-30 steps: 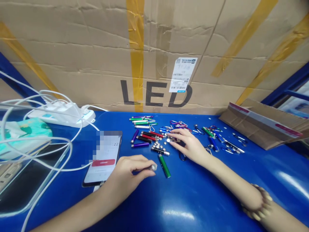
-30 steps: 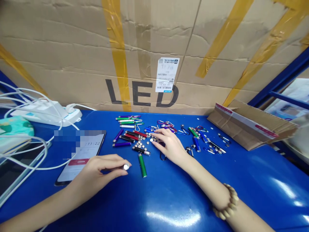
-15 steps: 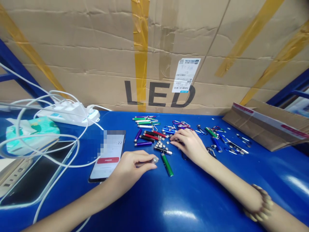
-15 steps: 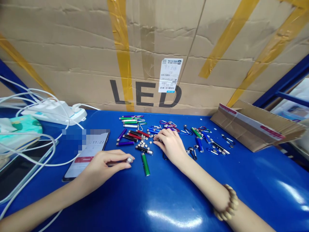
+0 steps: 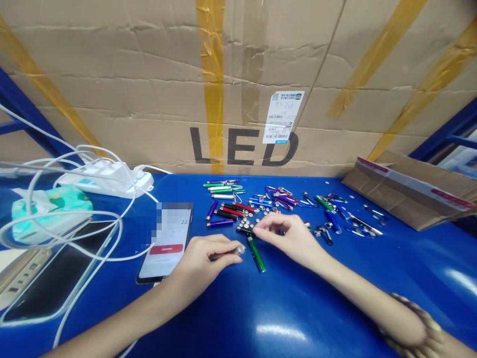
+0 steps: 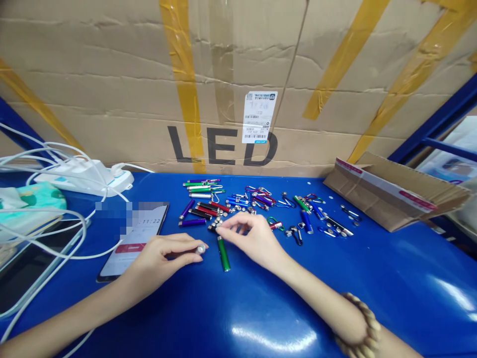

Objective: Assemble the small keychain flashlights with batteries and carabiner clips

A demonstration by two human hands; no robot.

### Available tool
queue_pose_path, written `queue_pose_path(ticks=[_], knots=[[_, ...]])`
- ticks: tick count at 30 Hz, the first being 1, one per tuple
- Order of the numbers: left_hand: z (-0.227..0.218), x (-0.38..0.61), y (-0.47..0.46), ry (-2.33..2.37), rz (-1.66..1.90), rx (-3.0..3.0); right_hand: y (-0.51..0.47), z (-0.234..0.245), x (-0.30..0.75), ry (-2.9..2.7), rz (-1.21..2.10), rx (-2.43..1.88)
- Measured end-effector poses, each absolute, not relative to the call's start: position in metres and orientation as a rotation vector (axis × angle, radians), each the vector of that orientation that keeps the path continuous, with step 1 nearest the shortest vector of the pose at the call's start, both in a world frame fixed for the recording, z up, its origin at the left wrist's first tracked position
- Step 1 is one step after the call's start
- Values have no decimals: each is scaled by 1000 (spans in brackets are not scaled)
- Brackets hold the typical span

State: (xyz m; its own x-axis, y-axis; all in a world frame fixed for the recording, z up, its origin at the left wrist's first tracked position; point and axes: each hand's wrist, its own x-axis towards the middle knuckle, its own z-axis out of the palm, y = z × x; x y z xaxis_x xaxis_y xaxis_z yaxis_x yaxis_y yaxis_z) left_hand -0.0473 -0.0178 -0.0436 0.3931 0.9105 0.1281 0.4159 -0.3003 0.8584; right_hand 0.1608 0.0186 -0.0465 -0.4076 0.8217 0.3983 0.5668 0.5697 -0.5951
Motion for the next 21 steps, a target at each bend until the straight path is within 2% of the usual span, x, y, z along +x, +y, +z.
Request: queue_pose_path(ticks=[5,12,17,21], knots=[[-41,-47,-18,1094,829,1956,-3,-43,146,-1994,669,-900],[-42,-48,-18,1020,867,2023,-8,-47,150,-2113,359,-544],[-46,-49,-17,959,898,2060,-11,-46,153,-2242,147,-489],[-47,-49,-16,925,923,2080,-12,-44,153,-2260,109,-451]])
